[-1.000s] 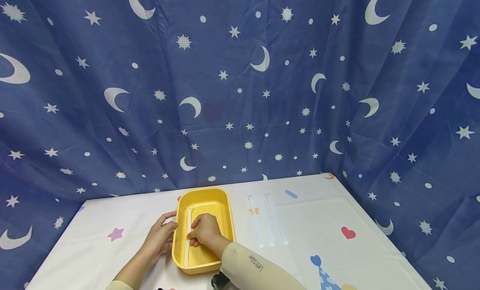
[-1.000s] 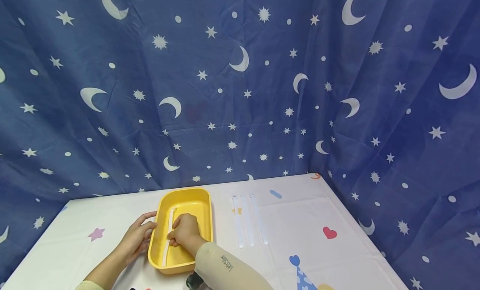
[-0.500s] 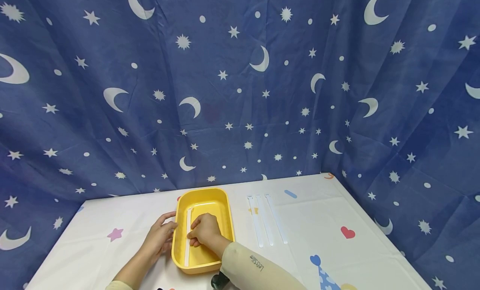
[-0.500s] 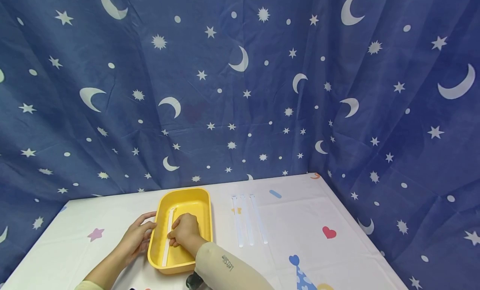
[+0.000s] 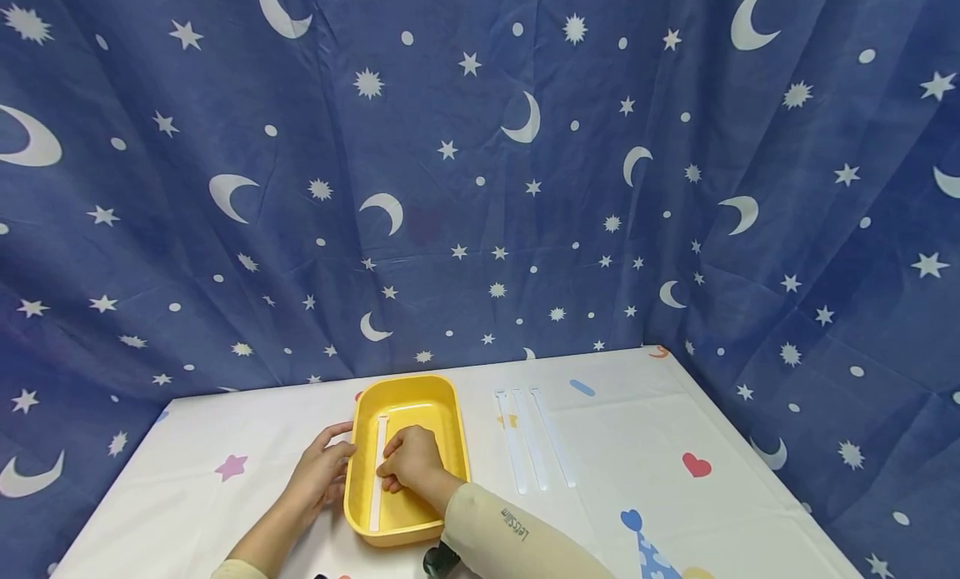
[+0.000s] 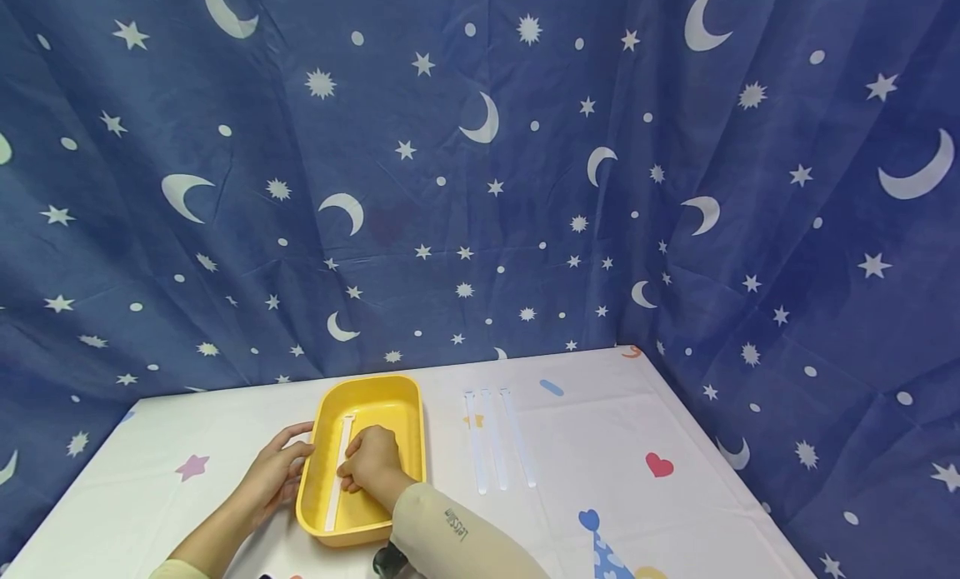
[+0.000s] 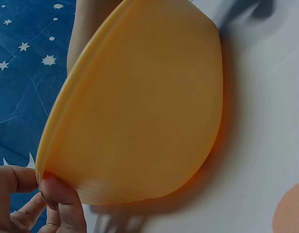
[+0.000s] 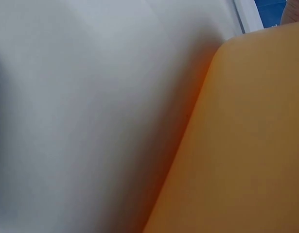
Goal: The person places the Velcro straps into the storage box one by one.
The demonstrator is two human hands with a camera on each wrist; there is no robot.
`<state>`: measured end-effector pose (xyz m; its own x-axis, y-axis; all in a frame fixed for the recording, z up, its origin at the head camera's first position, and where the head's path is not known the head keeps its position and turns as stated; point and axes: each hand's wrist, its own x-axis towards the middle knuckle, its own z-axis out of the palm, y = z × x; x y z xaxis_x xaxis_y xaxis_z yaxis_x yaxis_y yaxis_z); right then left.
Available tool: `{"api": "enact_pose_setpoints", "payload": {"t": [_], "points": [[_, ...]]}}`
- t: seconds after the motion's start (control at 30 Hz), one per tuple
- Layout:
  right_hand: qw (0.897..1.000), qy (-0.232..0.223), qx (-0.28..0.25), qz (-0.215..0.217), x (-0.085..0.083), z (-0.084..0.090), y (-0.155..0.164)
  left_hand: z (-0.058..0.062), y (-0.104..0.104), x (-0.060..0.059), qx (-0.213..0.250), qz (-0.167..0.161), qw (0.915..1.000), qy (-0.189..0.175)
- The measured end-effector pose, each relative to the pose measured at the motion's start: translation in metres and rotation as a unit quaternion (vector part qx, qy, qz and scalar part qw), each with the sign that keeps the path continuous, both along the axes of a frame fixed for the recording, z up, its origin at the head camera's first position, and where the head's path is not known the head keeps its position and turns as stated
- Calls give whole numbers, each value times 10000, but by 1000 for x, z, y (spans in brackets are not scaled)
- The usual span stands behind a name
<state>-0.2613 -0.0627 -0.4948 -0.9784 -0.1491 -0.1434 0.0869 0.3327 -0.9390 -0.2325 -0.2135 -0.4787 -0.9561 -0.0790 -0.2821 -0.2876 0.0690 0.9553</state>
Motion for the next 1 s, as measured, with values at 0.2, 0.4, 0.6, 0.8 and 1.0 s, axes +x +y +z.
{"api": "enact_pose_setpoints", "payload": {"t": [0.2,0.4,0.6,0.8,1.0], "points": [[10000,-28,-63,-65,-1,1,0,1,1,-1,27,-14,10000,36],[9996,-47,-273,2,-4,8,4,2,0,0,9,-3,10000,6],[9992,343,0,219,-9,31,18,3,1,-1,-16,-29,10000,19],[9947,883,229,464,-20,61,44,1,1,0,-56,-1,10000,9],[9934,1060,420,90,-37,82,79,0,1,1,-37,0,10000,-7]]}}
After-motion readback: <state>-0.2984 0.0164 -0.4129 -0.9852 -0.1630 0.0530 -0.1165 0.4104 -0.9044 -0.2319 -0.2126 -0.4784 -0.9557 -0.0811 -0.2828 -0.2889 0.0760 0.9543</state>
